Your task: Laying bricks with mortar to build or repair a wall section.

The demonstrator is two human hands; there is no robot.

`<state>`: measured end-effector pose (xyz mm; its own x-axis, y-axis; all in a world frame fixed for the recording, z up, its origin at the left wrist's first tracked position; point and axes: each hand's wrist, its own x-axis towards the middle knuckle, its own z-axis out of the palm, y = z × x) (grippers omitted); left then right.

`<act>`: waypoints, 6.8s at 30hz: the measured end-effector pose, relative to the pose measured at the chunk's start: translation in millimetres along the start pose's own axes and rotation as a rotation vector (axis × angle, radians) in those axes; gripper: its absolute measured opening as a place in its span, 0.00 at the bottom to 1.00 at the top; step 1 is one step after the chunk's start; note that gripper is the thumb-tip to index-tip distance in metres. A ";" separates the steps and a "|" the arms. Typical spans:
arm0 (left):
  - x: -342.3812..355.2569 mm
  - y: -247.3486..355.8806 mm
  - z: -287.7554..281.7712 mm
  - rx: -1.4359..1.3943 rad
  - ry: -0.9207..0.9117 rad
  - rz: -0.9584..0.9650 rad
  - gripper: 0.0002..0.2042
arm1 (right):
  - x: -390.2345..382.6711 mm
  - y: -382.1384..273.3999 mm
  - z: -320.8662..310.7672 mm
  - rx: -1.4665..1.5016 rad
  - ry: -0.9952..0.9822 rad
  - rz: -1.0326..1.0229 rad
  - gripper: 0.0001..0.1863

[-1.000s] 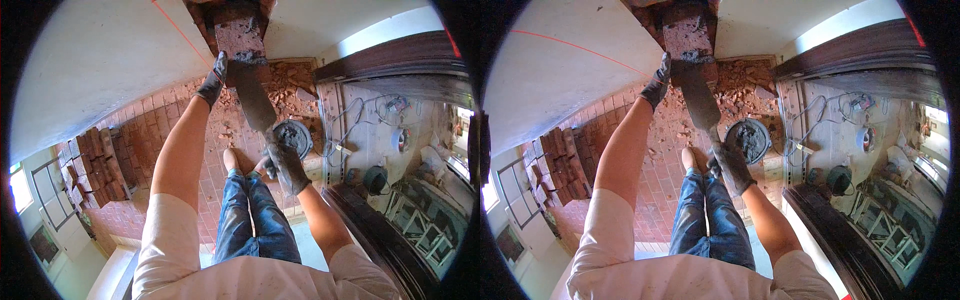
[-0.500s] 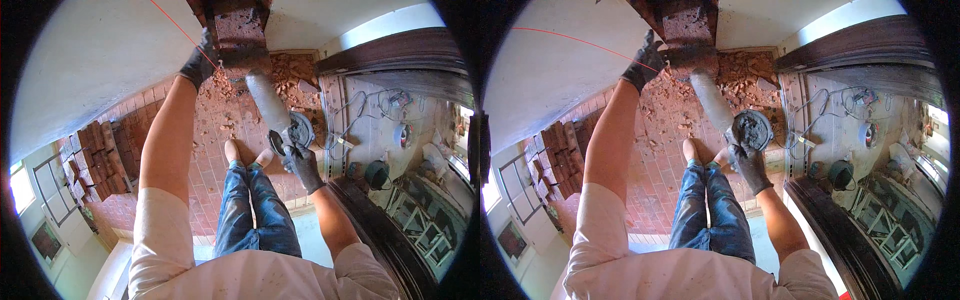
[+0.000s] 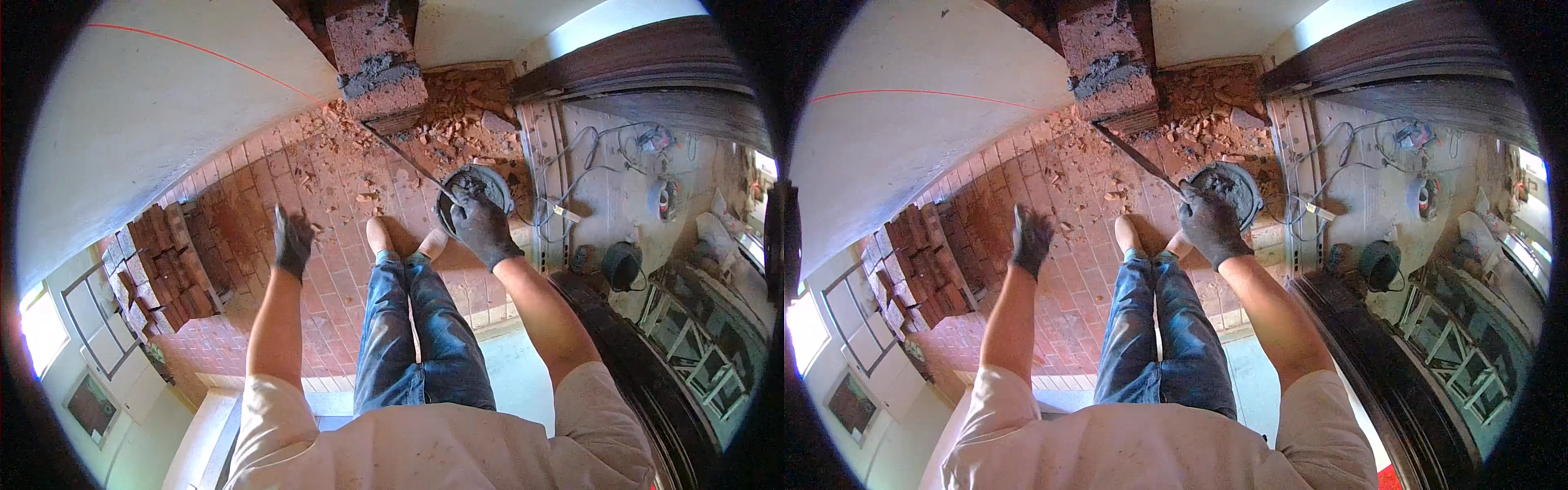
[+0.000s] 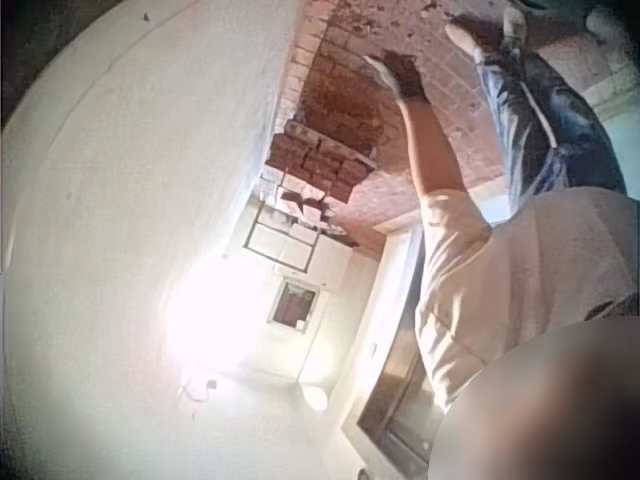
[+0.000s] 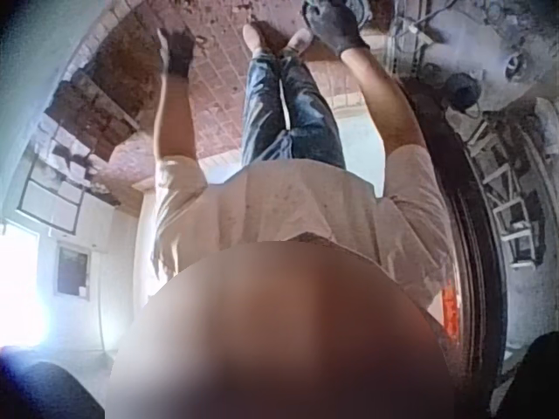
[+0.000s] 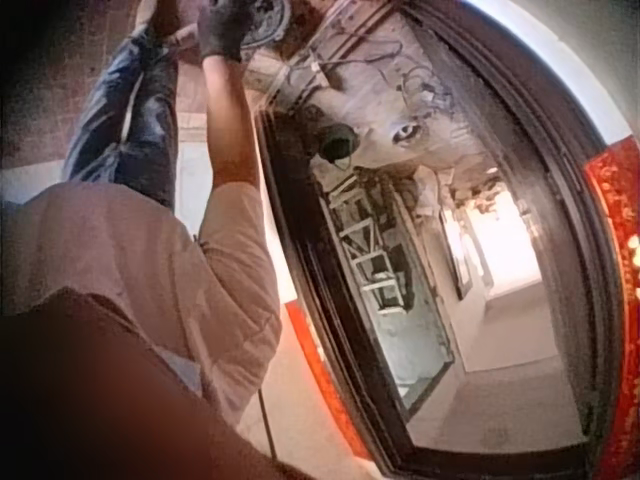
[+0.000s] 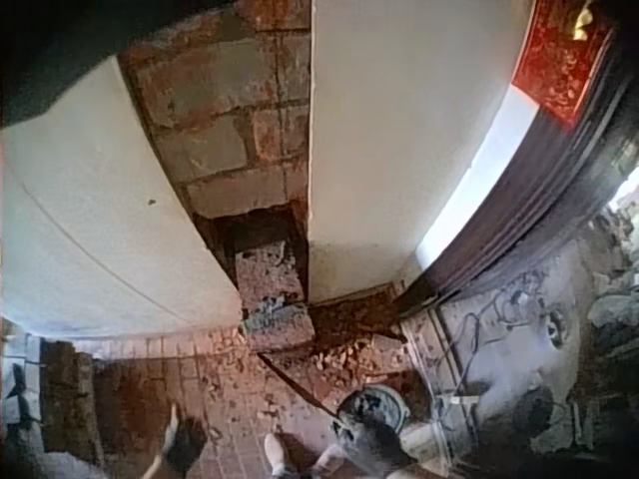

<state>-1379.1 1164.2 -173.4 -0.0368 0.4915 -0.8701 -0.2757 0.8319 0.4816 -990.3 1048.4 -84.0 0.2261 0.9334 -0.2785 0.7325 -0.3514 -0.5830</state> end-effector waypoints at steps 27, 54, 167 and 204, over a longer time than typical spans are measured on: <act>-44.3 212.3 153.5 1.462 -0.228 1.634 0.26 | -160.0 82.6 41.0 1.167 0.339 1.031 0.13; 70.8 142.1 365.6 1.669 -1.544 2.310 0.18 | 105.1 -155.9 158.8 2.189 1.876 0.062 0.13; 56.9 179.9 355.6 2.110 -1.367 1.476 0.34 | 150.9 -281.5 173.9 2.044 1.325 0.588 0.14; 51.7 197.3 364.4 2.339 -1.630 1.813 0.48 | 7.0 -387.5 122.0 0.623 0.742 0.931 0.31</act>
<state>-1085.4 1447.7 -85.2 0.8123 -0.5063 -0.2897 -0.4852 -0.8621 0.1461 -1350.9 1182.3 46.9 0.9141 0.0796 -0.3976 -0.2500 -0.6613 -0.7072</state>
